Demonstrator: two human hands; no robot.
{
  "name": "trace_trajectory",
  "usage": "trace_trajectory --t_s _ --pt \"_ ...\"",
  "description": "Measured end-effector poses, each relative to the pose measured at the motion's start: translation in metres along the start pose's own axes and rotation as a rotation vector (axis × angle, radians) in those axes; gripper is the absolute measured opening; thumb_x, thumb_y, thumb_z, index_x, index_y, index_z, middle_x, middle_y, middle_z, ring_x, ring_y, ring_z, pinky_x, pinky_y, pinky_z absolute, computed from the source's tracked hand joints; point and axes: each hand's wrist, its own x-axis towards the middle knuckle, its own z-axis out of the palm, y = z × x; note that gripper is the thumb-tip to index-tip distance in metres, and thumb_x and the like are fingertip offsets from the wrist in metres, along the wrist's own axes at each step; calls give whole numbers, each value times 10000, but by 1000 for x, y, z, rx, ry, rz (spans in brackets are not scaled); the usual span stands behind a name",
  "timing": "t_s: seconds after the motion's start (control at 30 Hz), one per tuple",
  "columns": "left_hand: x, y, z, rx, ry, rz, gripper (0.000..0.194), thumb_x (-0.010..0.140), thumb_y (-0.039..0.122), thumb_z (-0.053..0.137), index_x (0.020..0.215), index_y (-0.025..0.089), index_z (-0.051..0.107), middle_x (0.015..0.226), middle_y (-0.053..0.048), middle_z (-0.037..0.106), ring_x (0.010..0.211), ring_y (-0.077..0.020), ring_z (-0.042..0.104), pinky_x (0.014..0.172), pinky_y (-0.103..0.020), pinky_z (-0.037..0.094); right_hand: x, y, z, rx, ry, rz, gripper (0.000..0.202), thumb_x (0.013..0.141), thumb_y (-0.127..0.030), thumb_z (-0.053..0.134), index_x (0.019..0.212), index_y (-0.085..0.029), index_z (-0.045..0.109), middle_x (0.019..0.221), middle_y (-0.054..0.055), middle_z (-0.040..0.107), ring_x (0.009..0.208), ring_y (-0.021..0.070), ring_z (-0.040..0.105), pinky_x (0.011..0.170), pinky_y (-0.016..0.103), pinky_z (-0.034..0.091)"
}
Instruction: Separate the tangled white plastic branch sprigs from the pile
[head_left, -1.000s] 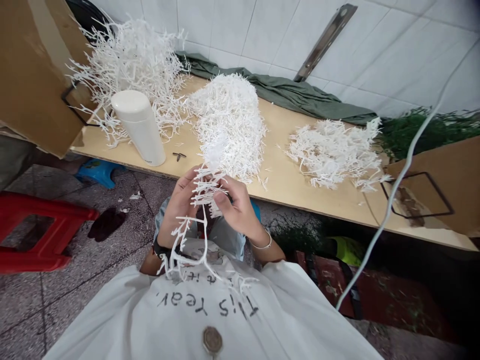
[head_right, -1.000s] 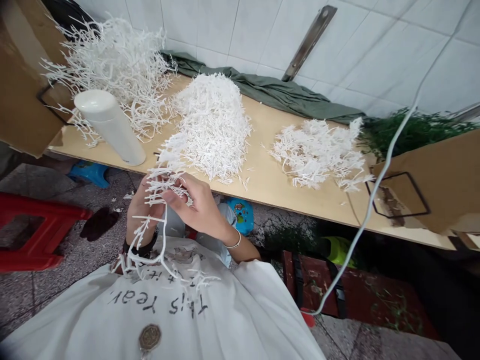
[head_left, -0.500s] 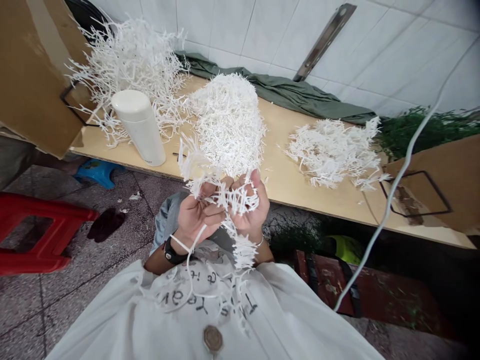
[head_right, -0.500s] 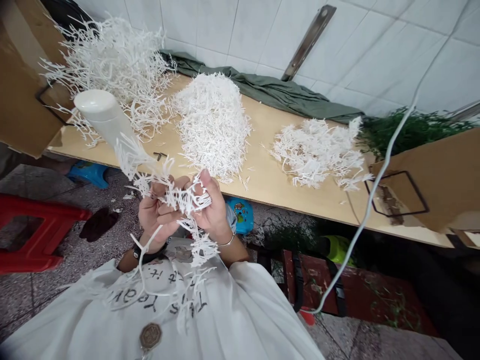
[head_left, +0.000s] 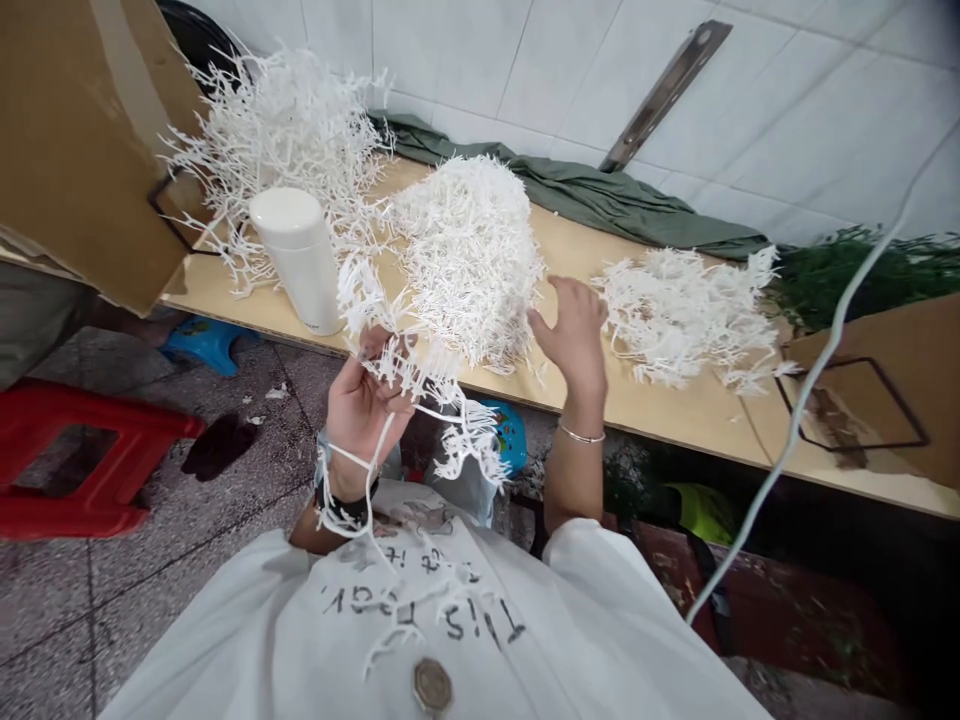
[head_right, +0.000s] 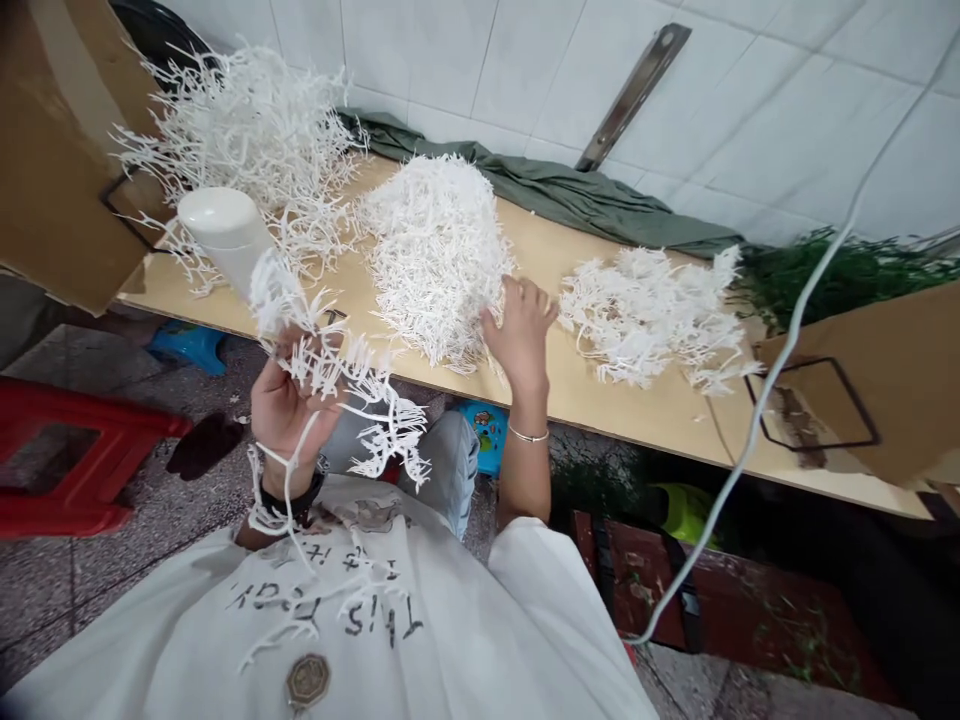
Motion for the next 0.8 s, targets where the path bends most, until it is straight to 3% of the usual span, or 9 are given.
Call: trace_trajectory --t_s 0.1,0.2,0.27,0.33,0.43,0.53,0.63,0.8 --pt "2 -4 1 -17 -8 -30 317 955 207 334 752 192 577 615 32 520 380 -33 345 346 -124 313 -16 -19 12 325 -143 -91 264 893 -395 465 962 -184 610 1026 92 655 1012 201 599 938 413 444" --pt "3 -6 3 -2 -36 -42 280 929 177 383 708 180 554 570 42 455 391 -38 348 361 -127 315 -40 -49 7 702 -462 -216 447 937 -503 299 779 -195 582 695 16 597 681 121 572 693 289 453" --pt "2 -9 3 25 -62 -34 247 905 178 436 679 173 538 574 39 445 408 -39 357 376 -129 320 -51 -65 5 756 -547 -300 434 898 -548 384 719 -188 548 619 -10 525 610 104 498 619 268 398" --pt "0 -13 2 46 -78 -32 221 882 189 482 666 167 528 600 30 458 422 -34 359 380 -123 307 -57 -74 5 781 -572 -348 375 870 -498 494 669 -182 521 585 -29 468 561 82 425 557 248 338" --pt "-4 -21 1 19 -45 -112 220 863 188 507 644 162 500 595 32 441 404 -27 309 372 -119 283 -62 -75 9 956 -637 -278 407 900 -387 491 556 -176 436 495 -56 355 456 51 307 465 234 234" --pt "-10 -27 1 -20 0 -247 291 850 215 508 576 164 423 536 44 359 384 -39 246 353 -140 262 -68 -72 10 1210 -595 -60 504 882 -442 498 490 -179 323 440 -67 257 397 47 218 421 243 170" --pt "-16 -30 4 -2 -12 -387 354 821 278 535 530 169 364 520 37 332 395 -54 249 343 -171 259 -75 -76 9 1408 -457 138 568 815 -537 542 460 -192 263 403 -68 214 369 58 207 408 254 226" --pt "-19 -32 13 18 -122 -429 401 733 332 652 517 176 353 491 49 296 392 -56 276 340 -186 279 -80 -92 19 1605 -260 97 585 864 -496 471 458 -202 169 367 -74 107 316 70 191 389 269 282"
